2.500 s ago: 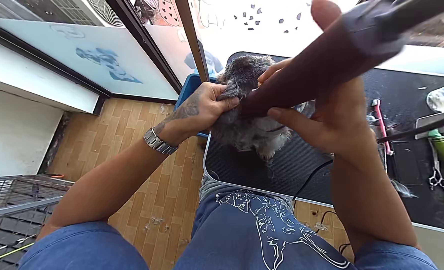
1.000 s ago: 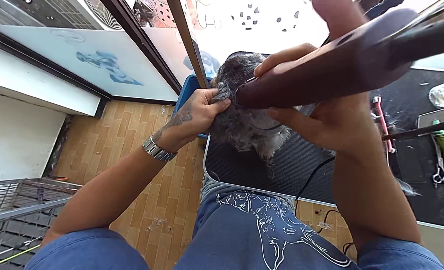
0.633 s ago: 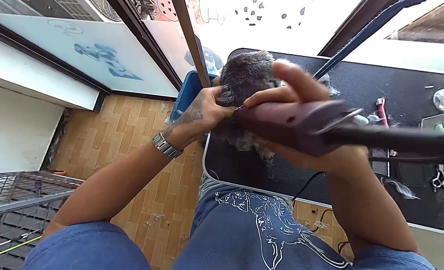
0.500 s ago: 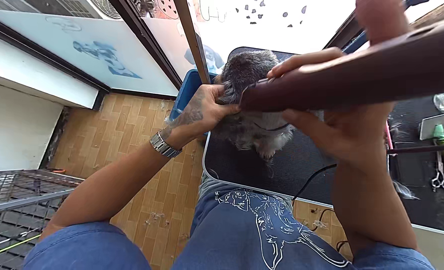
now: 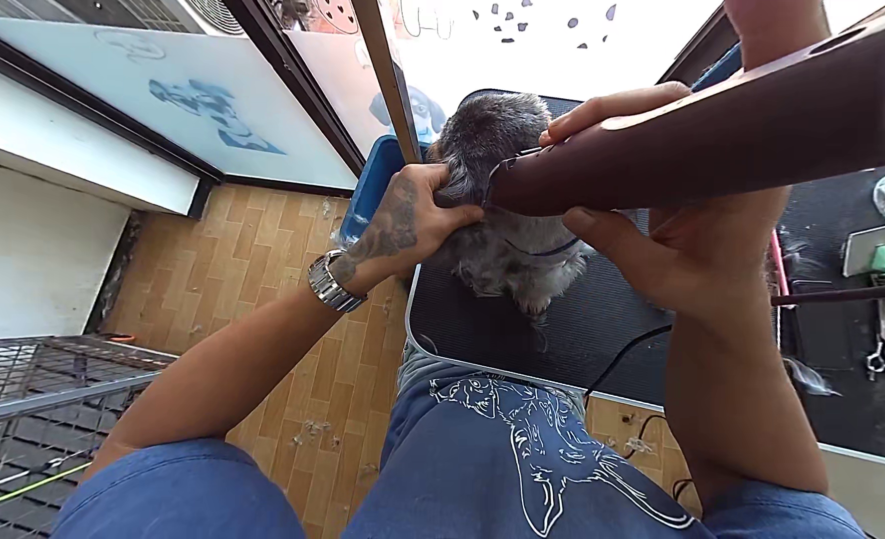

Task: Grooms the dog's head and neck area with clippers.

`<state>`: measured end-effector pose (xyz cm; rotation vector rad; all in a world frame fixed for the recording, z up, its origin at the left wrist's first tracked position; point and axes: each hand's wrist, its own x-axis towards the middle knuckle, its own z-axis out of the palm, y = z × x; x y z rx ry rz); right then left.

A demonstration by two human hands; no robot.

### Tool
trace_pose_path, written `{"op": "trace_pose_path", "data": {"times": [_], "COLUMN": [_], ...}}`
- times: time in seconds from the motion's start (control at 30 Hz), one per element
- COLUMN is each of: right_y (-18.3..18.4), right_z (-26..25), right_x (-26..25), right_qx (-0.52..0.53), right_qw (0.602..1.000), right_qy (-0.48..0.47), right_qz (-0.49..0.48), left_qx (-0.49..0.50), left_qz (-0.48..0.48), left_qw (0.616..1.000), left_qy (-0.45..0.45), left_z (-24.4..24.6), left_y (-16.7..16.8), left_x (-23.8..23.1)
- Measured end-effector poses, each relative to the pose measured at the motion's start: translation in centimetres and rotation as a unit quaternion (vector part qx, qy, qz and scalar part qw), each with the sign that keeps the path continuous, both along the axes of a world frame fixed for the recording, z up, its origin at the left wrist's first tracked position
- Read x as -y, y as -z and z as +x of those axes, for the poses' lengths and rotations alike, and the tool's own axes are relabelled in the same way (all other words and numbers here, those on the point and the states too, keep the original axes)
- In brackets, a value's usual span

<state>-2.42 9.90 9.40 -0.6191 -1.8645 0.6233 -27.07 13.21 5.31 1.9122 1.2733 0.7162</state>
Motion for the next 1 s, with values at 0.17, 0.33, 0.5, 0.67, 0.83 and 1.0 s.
{"op": "trace_pose_path", "data": {"times": [0.17, 0.33, 0.5, 0.67, 0.83, 1.0], "right_y": [1.0, 1.7, 2.1, 2.6, 2.8, 3.2], "right_z": [-0.2, -2.0, -3.4, -3.9, -3.5, -3.9], "right_x": [0.0, -0.2, 0.0, 0.5, 0.8, 0.9], "right_qx": [-0.001, -0.005, -0.011, -0.009, -0.114, -0.13], "right_qw": [1.0, 1.0, 1.0, 0.999, 0.992, 0.991], "right_qy": [-0.003, -0.002, 0.02, 0.033, 0.035, 0.035], "right_qz": [0.018, 0.026, 0.02, 0.015, -0.028, -0.007], "left_qx": [0.044, 0.066, 0.056, 0.064, 0.059, 0.055], "left_qz": [-0.064, -0.116, -0.131, -0.167, -0.189, -0.192], "left_qw": [0.997, 0.991, 0.988, 0.979, 0.974, 0.972], "left_qy": [0.01, 0.007, 0.059, 0.095, 0.106, 0.123], "left_z": [-0.7, -1.2, -1.8, -2.4, -2.5, -2.4], "left_y": [-1.0, -1.3, -2.2, -2.9, -3.2, -3.5], "left_x": [-0.5, -0.9, -1.6, -2.3, -2.4, -2.7]}}
